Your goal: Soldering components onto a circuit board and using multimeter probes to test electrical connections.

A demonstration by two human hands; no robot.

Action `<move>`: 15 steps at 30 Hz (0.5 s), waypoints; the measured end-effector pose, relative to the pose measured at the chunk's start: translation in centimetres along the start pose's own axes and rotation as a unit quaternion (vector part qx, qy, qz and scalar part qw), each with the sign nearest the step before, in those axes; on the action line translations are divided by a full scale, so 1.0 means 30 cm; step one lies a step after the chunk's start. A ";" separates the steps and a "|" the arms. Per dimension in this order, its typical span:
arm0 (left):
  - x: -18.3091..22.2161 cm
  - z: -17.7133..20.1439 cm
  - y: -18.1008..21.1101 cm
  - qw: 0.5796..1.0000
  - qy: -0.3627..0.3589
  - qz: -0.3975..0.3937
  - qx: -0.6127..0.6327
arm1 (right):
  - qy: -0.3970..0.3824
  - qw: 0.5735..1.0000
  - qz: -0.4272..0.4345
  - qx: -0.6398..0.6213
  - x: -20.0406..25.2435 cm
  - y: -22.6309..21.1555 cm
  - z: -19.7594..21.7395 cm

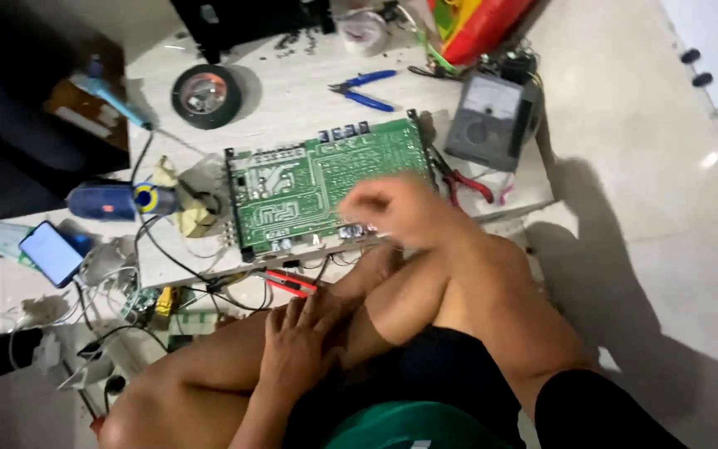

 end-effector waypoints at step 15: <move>-0.074 0.148 -0.017 0.964 0.101 -0.015 0.244 | 0.411 0.658 -0.234 -0.585 0.380 0.748 -0.251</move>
Point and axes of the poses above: each hand's wrist, its own x-axis away from the middle knuckle, its own z-axis out of the back of the hand, y = z × x, the point moved 9 cm from there along -x, towards the middle knuckle, and after that the axes turned 8 degrees about -z, right-handed, at the moved point
